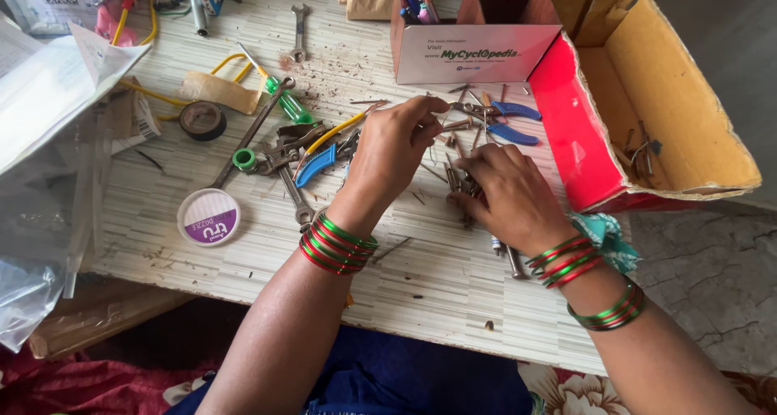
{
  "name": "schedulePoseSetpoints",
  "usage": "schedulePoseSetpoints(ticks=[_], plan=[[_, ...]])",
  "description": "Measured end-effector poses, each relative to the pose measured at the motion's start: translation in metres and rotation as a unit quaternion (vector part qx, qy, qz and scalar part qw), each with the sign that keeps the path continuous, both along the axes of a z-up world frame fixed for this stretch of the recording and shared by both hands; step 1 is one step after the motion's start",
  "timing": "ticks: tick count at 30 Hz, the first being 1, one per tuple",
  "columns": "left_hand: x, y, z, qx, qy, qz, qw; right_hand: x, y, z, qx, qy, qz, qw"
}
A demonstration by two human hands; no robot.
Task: The person sorts various hardware items like spark plugs and wires on a desk, using pliers to handle small components. They move items between the table and a cardboard box while organizing the scattered tools.
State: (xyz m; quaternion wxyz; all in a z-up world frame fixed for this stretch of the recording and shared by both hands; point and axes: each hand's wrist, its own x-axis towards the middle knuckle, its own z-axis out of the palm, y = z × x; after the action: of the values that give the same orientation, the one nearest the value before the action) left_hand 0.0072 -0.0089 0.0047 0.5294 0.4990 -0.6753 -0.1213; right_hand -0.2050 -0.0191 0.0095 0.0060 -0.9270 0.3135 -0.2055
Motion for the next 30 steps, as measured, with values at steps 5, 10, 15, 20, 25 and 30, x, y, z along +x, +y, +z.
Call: schedulePoseSetpoints(ticks=[5,10,15,20,25,30], plan=[[-0.002,0.000,-0.005,-0.031,-0.019,0.034,0.999,0.005,-0.002,-0.001,0.022,-0.011,-0.048,0.999],[-0.001,0.006,0.000,-0.052,-0.134,0.085,0.986,0.017,-0.012,-0.003,-0.012,-0.012,-0.074,0.997],[0.001,0.009,0.004,-0.045,-0.159,0.109,0.980,0.028,-0.030,-0.011,0.005,-0.015,-0.119,0.993],[0.005,0.008,0.008,-0.064,-0.162,0.156,0.972,0.028,-0.034,-0.013,0.022,-0.018,-0.122,0.992],[0.007,0.007,0.008,-0.057,-0.188,0.149,0.969,0.025,-0.030,-0.008,-0.045,-0.032,-0.054,0.997],[0.006,0.008,0.008,-0.048,-0.208,0.136,0.968,0.023,-0.033,-0.008,-0.066,-0.013,-0.039,0.997]])
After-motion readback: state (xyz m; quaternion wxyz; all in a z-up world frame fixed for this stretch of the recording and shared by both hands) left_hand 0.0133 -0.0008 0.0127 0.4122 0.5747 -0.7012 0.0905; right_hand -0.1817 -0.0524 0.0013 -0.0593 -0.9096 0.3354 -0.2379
